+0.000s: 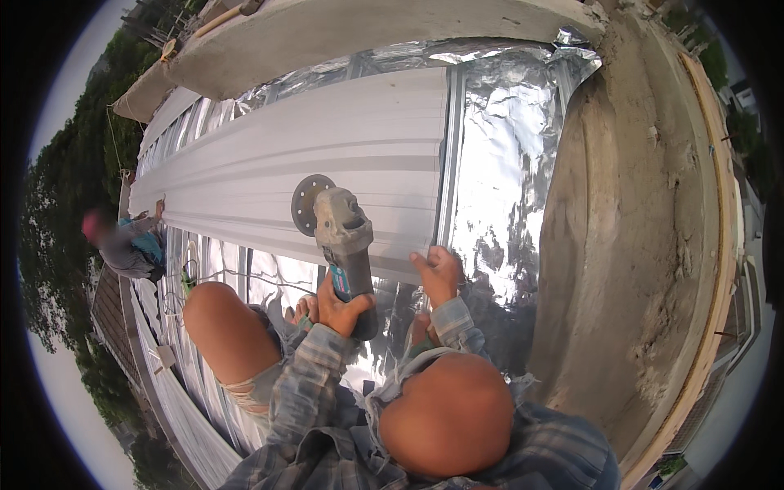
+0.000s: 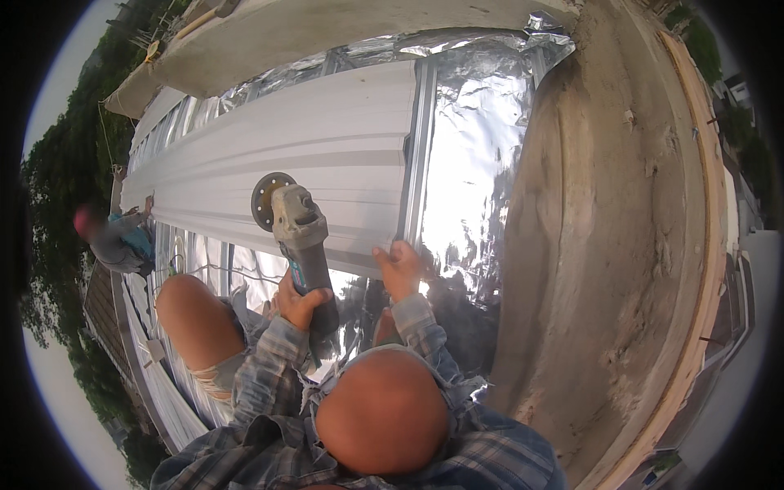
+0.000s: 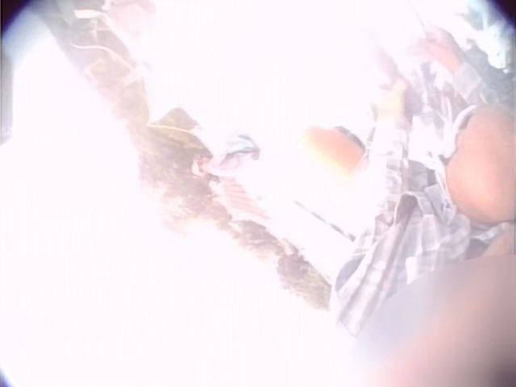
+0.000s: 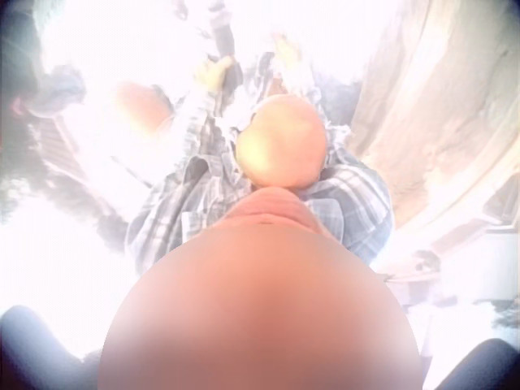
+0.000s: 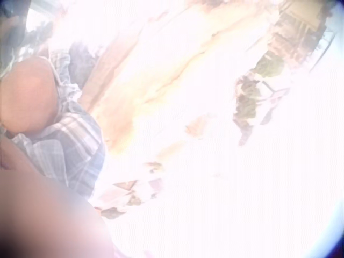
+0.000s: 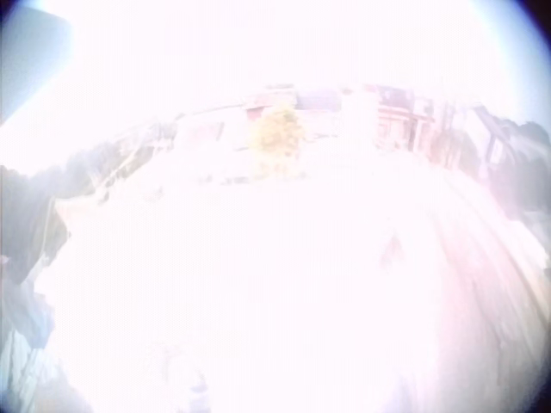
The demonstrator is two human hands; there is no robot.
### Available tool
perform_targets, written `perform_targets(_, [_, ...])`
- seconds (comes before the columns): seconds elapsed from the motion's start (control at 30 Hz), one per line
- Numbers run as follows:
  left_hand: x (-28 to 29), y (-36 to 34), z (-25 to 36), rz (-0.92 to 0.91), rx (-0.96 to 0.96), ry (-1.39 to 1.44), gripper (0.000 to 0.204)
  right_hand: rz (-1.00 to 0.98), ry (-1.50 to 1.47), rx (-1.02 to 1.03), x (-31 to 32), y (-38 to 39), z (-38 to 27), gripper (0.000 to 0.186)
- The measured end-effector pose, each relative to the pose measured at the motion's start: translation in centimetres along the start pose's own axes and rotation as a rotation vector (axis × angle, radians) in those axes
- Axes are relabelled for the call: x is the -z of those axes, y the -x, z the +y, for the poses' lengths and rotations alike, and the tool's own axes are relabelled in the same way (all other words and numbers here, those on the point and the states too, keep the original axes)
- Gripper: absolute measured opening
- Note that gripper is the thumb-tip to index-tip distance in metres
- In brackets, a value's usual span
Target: The person measures and marks a white corrugated roof panel using a spirit level and a red marker, then cuts the panel with an angle grinder. The person adjusts the panel position and continues cutting along the marked line.
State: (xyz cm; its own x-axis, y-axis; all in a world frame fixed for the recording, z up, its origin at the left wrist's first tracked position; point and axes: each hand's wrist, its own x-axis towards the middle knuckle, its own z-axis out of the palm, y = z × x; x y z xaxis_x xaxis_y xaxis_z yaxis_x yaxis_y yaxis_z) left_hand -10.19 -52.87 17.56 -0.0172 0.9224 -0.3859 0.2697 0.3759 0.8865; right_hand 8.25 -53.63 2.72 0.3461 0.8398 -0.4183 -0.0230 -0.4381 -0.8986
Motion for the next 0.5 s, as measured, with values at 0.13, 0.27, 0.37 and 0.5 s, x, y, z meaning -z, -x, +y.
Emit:
perform_targets(0.13, [-1.1, -2.3, -3.0, 0.014, 0.168, 0.174, 0.051, -0.012, -0.153, -0.029, 0.4, 0.1, 0.3, 0.021])
perform_targets(0.27, [-1.0, -4.2, -6.1, 0.033, 0.181, 0.299, 0.048, -0.020, -0.034, 0.006, -0.3, 0.3, 0.1, 0.021])
perform_targets(0.37, [-2.7, -5.1, -6.9, 0.030, 0.239, 0.365, 0.043, 0.018, -0.046, -0.039, 0.9, -0.3, 0.2, 0.020])
perform_targets(0.5, [-2.5, -4.8, -7.8, 0.054, 0.285, 0.348, 0.042, 0.016, 0.014, 0.008, 0.3, -0.6, 2.2, 0.020])
